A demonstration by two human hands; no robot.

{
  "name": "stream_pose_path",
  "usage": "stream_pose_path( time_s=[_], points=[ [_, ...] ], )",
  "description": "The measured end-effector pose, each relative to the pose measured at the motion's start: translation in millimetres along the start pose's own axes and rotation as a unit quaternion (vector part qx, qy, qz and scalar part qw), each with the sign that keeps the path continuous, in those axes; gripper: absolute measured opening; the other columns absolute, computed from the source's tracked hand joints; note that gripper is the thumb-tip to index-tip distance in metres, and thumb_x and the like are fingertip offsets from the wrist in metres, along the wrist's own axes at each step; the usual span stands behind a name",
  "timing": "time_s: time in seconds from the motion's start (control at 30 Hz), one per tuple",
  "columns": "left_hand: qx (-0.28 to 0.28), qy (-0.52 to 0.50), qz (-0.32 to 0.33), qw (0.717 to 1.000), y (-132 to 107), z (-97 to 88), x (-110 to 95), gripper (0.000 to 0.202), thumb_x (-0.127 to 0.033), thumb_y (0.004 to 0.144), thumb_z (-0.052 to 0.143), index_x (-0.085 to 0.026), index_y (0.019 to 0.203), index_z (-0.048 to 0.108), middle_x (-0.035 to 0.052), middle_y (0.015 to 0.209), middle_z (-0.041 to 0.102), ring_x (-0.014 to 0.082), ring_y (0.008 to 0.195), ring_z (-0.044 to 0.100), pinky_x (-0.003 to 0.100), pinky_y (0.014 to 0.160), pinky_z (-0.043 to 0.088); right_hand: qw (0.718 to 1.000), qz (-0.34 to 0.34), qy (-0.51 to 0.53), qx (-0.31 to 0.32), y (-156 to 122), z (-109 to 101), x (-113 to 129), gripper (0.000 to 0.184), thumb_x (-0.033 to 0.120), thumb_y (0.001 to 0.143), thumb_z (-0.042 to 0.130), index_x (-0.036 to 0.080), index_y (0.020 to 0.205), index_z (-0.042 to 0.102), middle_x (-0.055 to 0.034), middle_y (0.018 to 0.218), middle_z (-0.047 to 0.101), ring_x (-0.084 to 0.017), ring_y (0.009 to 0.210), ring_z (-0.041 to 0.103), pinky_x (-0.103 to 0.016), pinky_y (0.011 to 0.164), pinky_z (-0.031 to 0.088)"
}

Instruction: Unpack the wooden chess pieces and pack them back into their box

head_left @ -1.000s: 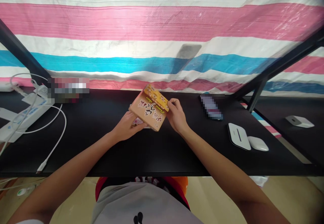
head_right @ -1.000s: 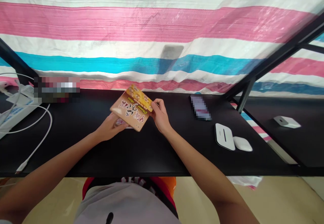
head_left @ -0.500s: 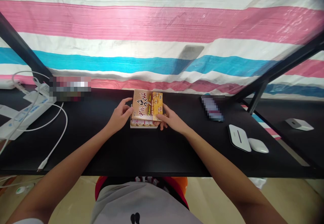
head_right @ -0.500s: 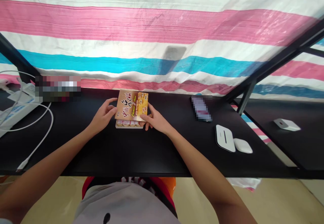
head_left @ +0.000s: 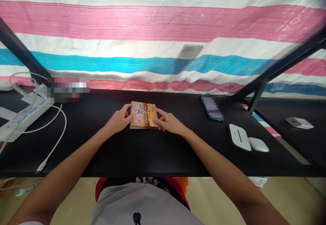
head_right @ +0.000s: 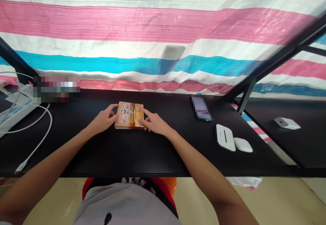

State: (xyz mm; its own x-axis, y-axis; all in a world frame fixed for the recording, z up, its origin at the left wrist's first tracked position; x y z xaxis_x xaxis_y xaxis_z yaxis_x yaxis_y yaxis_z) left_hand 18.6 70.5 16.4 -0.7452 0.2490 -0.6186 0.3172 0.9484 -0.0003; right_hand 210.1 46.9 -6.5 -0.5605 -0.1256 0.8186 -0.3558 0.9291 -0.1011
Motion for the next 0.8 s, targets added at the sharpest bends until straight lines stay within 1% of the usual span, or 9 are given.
stream_pose_path(
  time_s=[0.17, 0.27, 0.33, 0.4, 0.47, 0.53, 0.6, 0.7, 0.8],
  points=[
    [0.023, 0.086, -0.015, 0.996, 0.2, 8.2, 5.3, 0.051, -0.033, 0.082, 0.043, -0.02, 0.131, 0.043, 0.0039, 0.076, 0.066, 0.0228, 0.068, 0.062, 0.032, 0.066, 0.043, 0.999, -0.005, -0.038, -0.016, 1.8, -2.6, 0.2, 0.066, 0.041, 0.087, 0.052, 0.02, 0.146, 0.029, 0.0048, 0.059, 0.063, -0.01, 0.043, 0.054, -0.024, 0.054, 0.047],
    [0.015, 0.147, -0.03, 0.989, -1.0, 8.5, 8.5, 0.052, -0.038, 0.083, 0.042, -0.02, 0.132, 0.043, 0.0071, 0.08, 0.066, 0.0256, 0.071, 0.063, 0.035, 0.07, 0.045, 0.999, 0.004, -0.042, -0.011, 2.8, -2.2, -3.0, 0.069, 0.045, 0.087, 0.052, 0.02, 0.147, 0.027, 0.0048, 0.06, 0.062, -0.01, 0.043, 0.053, -0.024, 0.051, 0.046],
    [0.011, 0.171, -0.046, 0.984, -2.2, 7.6, 10.5, 0.049, -0.044, 0.085, 0.04, -0.019, 0.127, 0.049, 0.0101, 0.084, 0.066, 0.0283, 0.076, 0.063, 0.038, 0.072, 0.046, 0.999, 0.012, -0.045, -0.015, 3.6, -3.2, -5.5, 0.07, 0.047, 0.087, 0.052, 0.02, 0.147, 0.027, 0.0044, 0.06, 0.062, -0.011, 0.043, 0.052, -0.024, 0.05, 0.044],
    [0.013, 0.177, -0.049, 0.983, -3.0, 8.0, 10.1, 0.048, -0.05, 0.087, 0.035, -0.018, 0.112, 0.059, 0.0125, 0.089, 0.066, 0.0304, 0.081, 0.063, 0.04, 0.074, 0.046, 0.997, 0.025, -0.065, -0.025, 4.2, -6.0, -7.7, 0.067, 0.05, 0.086, 0.052, 0.018, 0.143, 0.036, 0.0033, 0.058, 0.062, -0.012, 0.045, 0.053, -0.024, 0.051, 0.043],
    [0.011, 0.168, -0.029, 0.985, -2.7, 8.4, 6.0, 0.05, -0.054, 0.088, 0.031, -0.017, 0.097, 0.064, 0.0129, 0.092, 0.064, 0.0302, 0.086, 0.061, 0.039, 0.075, 0.046, 0.994, 0.036, -0.101, -0.034, 4.1, -8.7, -8.1, 0.057, 0.053, 0.085, 0.052, 0.016, 0.129, 0.055, 0.0015, 0.055, 0.061, -0.013, 0.049, 0.055, -0.025, 0.054, 0.042],
    [0.003, 0.147, -0.002, 0.989, -1.3, 8.2, 1.9, 0.05, -0.054, 0.088, 0.033, -0.017, 0.089, 0.065, 0.0119, 0.09, 0.063, 0.0288, 0.089, 0.06, 0.038, 0.076, 0.046, 0.989, 0.036, -0.137, -0.036, 3.6, -9.9, -5.6, 0.049, 0.055, 0.085, 0.05, 0.017, 0.11, 0.067, -0.0001, 0.056, 0.061, -0.015, 0.053, 0.056, -0.026, 0.057, 0.041],
    [0.002, 0.108, 0.011, 0.994, 0.9, 9.2, 1.5, 0.047, -0.053, 0.087, 0.037, -0.017, 0.088, 0.067, 0.0109, 0.087, 0.063, 0.0282, 0.09, 0.059, 0.039, 0.079, 0.046, 0.987, 0.028, -0.155, -0.037, 2.7, -10.1, -1.8, 0.046, 0.056, 0.086, 0.047, 0.018, 0.1, 0.069, -0.001, 0.059, 0.062, -0.015, 0.054, 0.056, -0.026, 0.057, 0.04],
    [0.013, -0.019, 0.004, 1.0, 5.1, 12.5, 6.9, 0.042, -0.05, 0.084, 0.046, -0.018, 0.104, 0.066, 0.01, 0.094, 0.066, 0.0268, 0.091, 0.061, 0.04, 0.082, 0.047, 0.987, 0.018, -0.154, -0.037, 1.7, -9.8, 1.4, 0.045, 0.057, 0.087, 0.045, 0.019, 0.091, 0.069, -0.0011, 0.06, 0.062, -0.015, 0.054, 0.056, -0.026, 0.056, 0.038],
    [0.016, -0.189, -0.041, 0.981, 8.7, 16.2, 18.0, 0.052, -0.043, 0.078, 0.058, -0.018, 0.124, 0.054, 0.0106, 0.107, 0.066, 0.0246, 0.093, 0.063, 0.038, 0.082, 0.05, 0.99, 0.016, -0.136, -0.032, 1.9, -8.8, 0.1, 0.046, 0.058, 0.087, 0.044, 0.019, 0.089, 0.068, -0.0001, 0.057, 0.061, -0.014, 0.054, 0.055, -0.025, 0.055, 0.038]
  ],
)
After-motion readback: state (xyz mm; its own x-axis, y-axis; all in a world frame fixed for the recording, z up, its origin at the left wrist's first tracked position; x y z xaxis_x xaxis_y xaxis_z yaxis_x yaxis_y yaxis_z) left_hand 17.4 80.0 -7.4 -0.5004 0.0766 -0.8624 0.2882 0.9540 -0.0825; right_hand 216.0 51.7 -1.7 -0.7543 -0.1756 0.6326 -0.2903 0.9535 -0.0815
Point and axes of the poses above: each hand's wrist, its own y-axis towards the middle knuckle, its own z-axis out of the palm, x = y × z, the point moved 9 cm from there along y, towards the middle knuckle
